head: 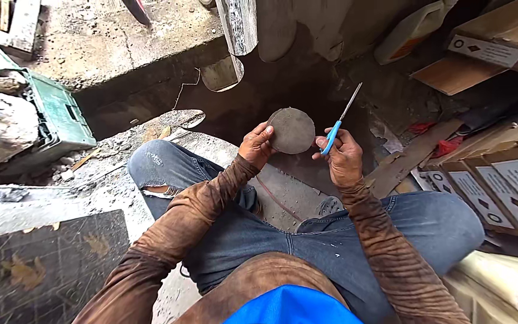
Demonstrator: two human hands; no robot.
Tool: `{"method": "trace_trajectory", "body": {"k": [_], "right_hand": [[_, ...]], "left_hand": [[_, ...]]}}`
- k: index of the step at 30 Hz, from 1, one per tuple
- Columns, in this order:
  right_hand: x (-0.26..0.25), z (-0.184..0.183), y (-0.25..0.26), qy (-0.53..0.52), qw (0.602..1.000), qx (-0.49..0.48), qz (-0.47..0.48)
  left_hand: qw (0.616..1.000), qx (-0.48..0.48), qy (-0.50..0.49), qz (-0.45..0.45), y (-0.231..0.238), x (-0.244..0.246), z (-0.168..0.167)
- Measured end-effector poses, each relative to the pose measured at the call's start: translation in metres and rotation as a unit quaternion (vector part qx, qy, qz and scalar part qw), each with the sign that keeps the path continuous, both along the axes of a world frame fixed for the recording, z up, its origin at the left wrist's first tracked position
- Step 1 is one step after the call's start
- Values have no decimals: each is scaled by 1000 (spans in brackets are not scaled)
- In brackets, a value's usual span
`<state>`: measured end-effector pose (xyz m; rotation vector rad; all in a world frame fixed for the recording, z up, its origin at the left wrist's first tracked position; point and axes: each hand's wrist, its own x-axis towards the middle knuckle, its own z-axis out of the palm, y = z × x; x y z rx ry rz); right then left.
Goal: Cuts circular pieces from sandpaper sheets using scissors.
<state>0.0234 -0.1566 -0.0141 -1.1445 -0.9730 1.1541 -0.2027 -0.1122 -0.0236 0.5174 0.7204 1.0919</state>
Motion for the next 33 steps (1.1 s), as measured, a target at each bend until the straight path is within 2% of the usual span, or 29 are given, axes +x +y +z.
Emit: {"method": "trace_trajectory", "body": {"k": [5,12,14,15,18,21,24,28,31,33], "right_hand": [[-1,-3,-3,-56,998,5,-16],[-4,4,-5,81,995,-1,57],[-6,3,-5,91,994,-8,56],[-4,2,-4,82,995,-10,53],[16,2,2,18,1000,-2,18],[39,0,11,-54,997,30,-37],[44,4,16,-130,985,56,-95],[35,10,15,-246,958,84,-117],[30,9,16,-339,921,138,-132],[30,6,17,-442,854,235,-139]], "left_hand": [[999,-10,-22,-36,-5,5,1],[991,18,-121,-53,-11,4,-2],[994,40,-92,-38,-11,4,-1],[998,43,-42,-10,-11,5,0],[993,21,85,83,0,1,-1],[985,-11,94,142,14,-14,-2],[987,-19,89,129,14,-22,2],[993,-17,89,72,7,-27,-1],[989,-37,140,40,3,-27,-3],[986,-45,159,32,4,-28,-8]]}}
